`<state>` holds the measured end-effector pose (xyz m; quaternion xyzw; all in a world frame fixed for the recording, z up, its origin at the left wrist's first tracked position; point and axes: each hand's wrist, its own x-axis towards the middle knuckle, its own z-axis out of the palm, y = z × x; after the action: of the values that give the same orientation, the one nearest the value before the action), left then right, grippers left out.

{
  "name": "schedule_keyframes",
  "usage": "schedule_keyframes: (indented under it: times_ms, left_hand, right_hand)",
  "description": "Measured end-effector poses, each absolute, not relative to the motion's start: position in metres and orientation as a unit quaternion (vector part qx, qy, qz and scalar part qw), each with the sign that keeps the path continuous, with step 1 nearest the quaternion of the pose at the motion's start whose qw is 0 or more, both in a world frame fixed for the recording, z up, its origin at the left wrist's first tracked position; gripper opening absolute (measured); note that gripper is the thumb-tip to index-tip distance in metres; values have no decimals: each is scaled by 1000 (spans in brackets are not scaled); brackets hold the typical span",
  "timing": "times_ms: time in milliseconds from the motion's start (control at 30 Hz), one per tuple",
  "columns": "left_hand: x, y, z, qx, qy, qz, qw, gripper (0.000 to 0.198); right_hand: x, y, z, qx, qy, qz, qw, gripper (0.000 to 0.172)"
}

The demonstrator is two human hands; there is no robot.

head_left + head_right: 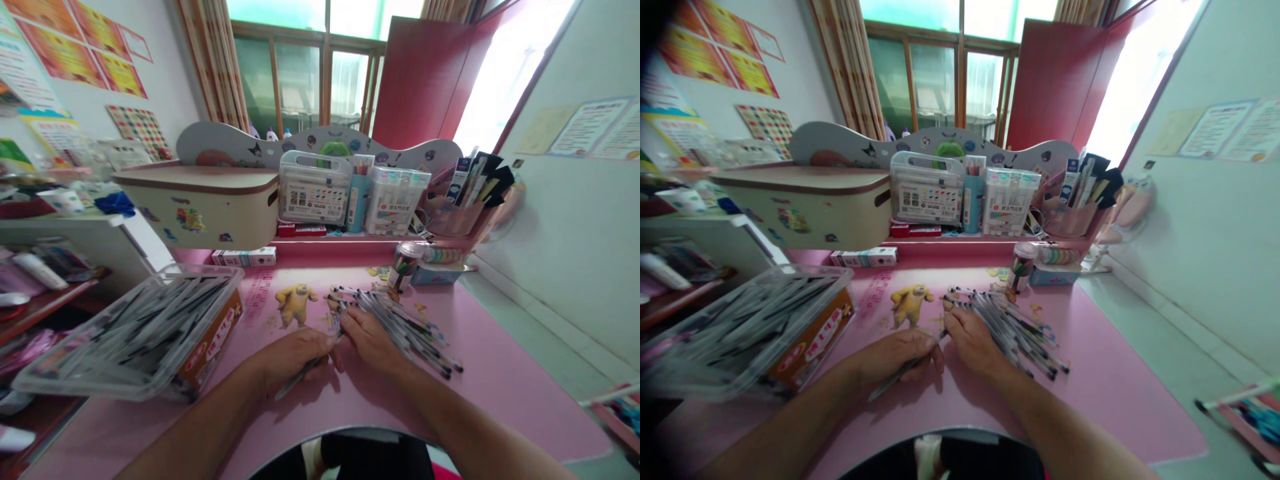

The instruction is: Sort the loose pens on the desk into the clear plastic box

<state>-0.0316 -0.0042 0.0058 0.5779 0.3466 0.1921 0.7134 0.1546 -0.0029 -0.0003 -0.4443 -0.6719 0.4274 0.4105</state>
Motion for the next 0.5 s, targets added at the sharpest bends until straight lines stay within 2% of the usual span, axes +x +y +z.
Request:
schedule_keyframes:
  times_ms: [200,333,400,500]
  left_hand:
    - [-36,-3,13,559,314,166,749,54]
    - [-33,-2,11,487,333,165,790,57]
    - [-30,-3,6,431,329,224,810,51]
    - [-23,-7,0,377,326,356,790,30]
  right_hand:
    - [157,-7,-2,-433,-673,477,364,49]
    - [156,-7,-3,-422,-647,519,366,55]
    - [153,-7,-3,-432,-572,567,406,53]
    - [148,-7,-1,-461,-437,611,472,48]
